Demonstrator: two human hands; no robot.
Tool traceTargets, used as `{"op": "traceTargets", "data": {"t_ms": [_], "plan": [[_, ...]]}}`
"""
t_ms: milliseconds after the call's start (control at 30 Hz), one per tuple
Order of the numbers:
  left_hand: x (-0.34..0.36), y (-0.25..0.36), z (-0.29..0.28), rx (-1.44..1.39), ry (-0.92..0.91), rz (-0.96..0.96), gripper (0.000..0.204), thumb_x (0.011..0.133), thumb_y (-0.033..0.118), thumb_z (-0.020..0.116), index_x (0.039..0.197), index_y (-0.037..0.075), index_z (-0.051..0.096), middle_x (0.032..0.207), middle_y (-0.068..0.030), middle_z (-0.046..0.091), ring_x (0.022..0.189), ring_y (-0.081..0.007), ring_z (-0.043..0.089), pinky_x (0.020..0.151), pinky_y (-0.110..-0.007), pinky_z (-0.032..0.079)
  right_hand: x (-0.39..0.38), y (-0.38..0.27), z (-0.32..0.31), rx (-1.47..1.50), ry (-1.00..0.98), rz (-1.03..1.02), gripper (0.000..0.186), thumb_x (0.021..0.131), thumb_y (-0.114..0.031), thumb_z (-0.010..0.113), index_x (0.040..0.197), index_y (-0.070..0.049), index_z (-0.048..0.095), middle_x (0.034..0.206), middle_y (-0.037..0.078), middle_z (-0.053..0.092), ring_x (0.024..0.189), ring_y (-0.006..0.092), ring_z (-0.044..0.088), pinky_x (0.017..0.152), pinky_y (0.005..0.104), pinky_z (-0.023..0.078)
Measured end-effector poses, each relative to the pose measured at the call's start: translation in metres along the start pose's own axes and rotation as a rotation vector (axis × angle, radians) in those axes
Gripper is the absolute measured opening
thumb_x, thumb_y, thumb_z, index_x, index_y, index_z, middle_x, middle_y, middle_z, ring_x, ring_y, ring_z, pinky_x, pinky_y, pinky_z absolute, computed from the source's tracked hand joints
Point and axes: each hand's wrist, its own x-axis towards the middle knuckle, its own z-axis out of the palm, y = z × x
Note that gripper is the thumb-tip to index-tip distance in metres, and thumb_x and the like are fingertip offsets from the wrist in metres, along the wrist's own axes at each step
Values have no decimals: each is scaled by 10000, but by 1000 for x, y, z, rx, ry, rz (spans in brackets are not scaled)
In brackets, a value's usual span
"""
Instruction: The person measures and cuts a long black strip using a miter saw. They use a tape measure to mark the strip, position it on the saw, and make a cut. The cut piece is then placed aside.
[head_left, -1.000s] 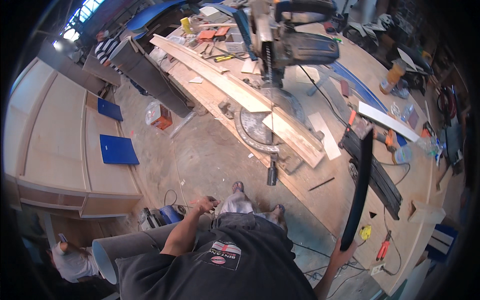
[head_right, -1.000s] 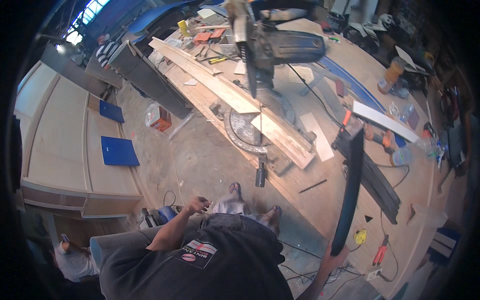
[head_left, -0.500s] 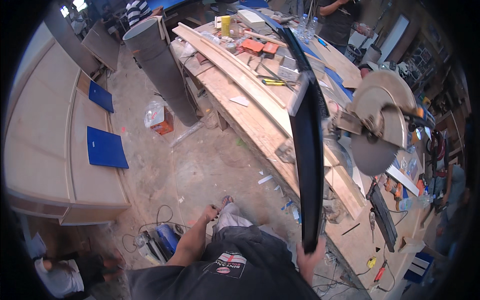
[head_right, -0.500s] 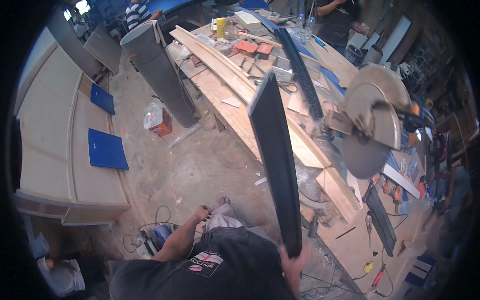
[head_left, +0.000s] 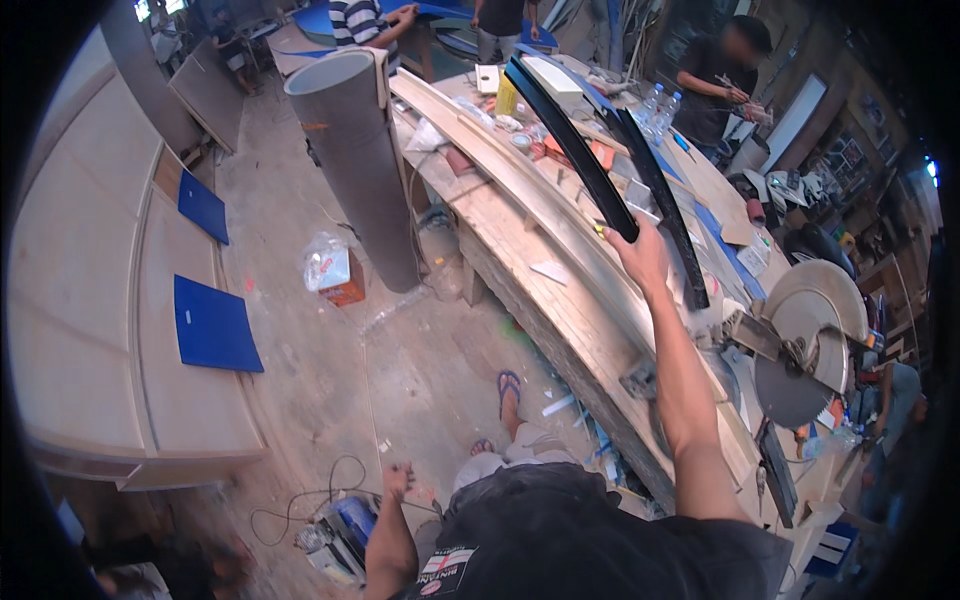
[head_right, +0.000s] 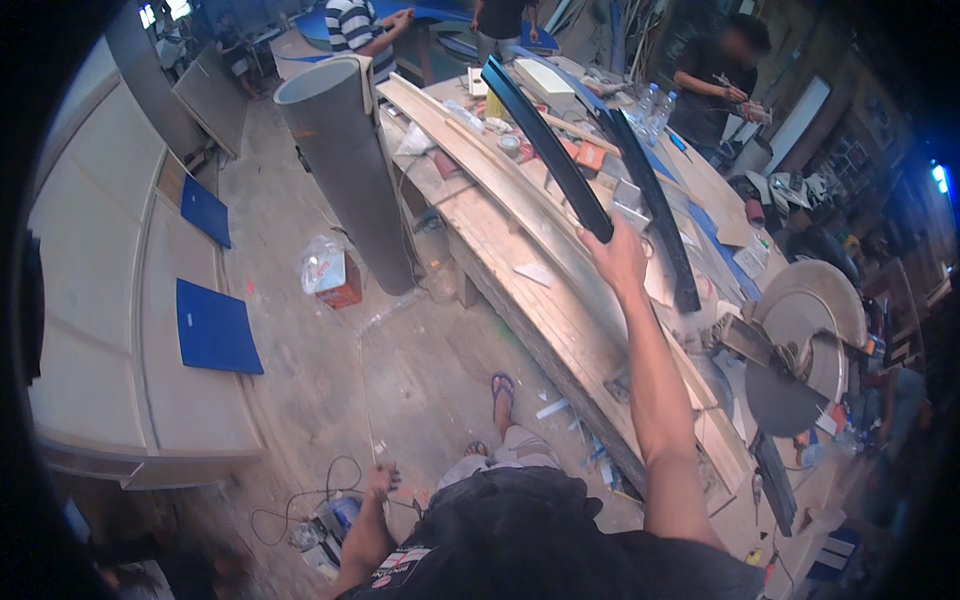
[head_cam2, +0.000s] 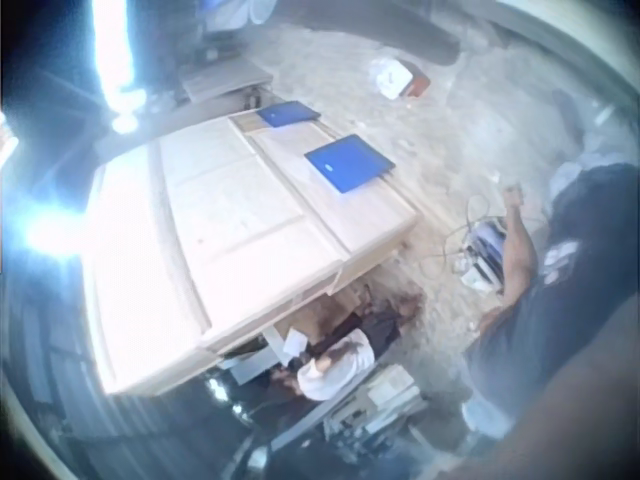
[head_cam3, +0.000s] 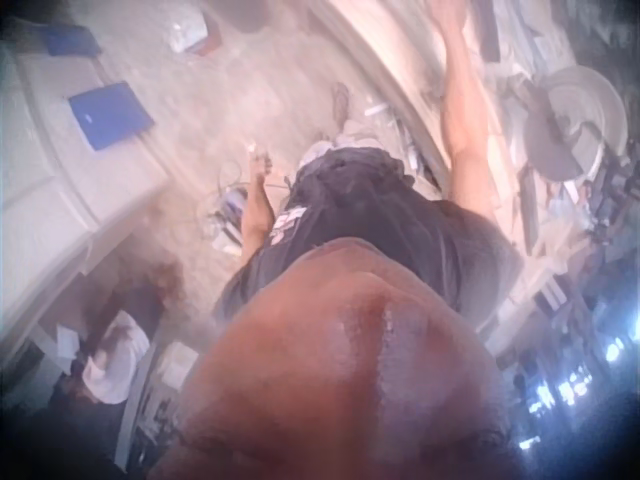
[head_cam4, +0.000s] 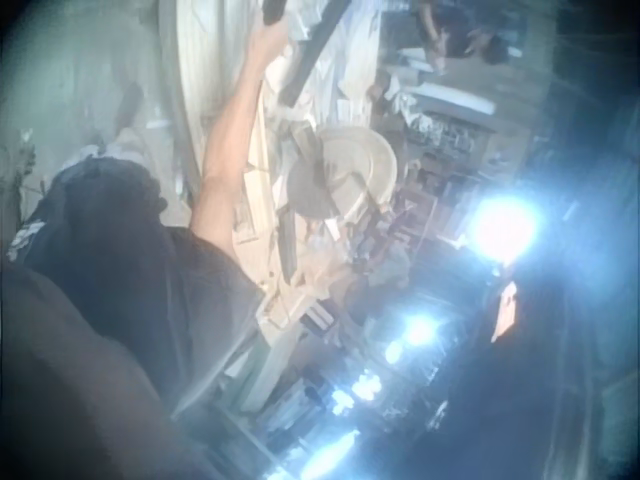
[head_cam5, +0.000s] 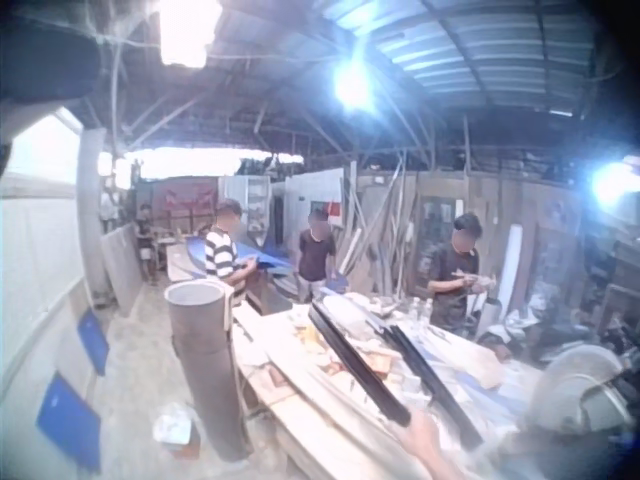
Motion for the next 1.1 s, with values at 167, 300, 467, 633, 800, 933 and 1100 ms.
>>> {"op": "traceTargets", "data": {"t_ms": [167,300,467,633,800,933,1100], "plan": [[-33,-46,-17,-160,120,-249,413,1041,319,723,1164,-71,670,1073,-208,763,851,-328,772,689,-496,638,109,14,68,36,-33,5,719,851,-520,841,1361,-36,691,1215,264,758,1159,410,731,982,498,549],[-50,-42,-5,-279,267,-298,383,1044,300,711,1171,-59,664,1062,-198,759,854,-333,760,718,-506,635,171,33,116,25,-55,-18,698,856,-490,839,1391,-71,679,1221,266,752,1165,428,722,983,505,551],[-28,35,23,-343,294,-348,355,1047,280,698,1215,-30,649,1106,-194,753,915,-339,752,766,-502,618,219,53,169,112,-194,38,657,865,-440,841,1406,-115,660,1278,211,725,1205,405,694,991,509,543],[22,110,28,-320,191,-250,337,1051,260,684,1258,-1,635,1150,-190,747,976,-346,745,814,-498,601,239,77,217,57,-226,117,670,859,-444,857,1400,-101,658,1311,190,719,1234,379,686,1019,501,537],[80,187,-8,-346,8,-157,330,1055,240,670,1302,28,620,1194,-186,742,1037,-352,738,863,-494,584,236,107,253,40,-278,120,664,878,-476,827,1401,-109,647,1323,187,708,1241,378,681,1012,502,544],[105,277,-18,-170,233,-6,533,1041,466,713,1336,39,590,1254,-144,731,1083,-307,736,818,-445,579,236,118,272,13,-314,171,627,879,-493,819,1380,-152,654,1291,166,707,1211,370,692,989,503,561],[112,351,-17,-49,157,-9,538,1036,464,722,1378,68,595,1295,-140,715,1105,-310,731,832,-456,584,235,122,283,5,-306,194,631,871,-472,835,1389,-167,646,1273,152,705,1211,358,695,981,501,569]]}}
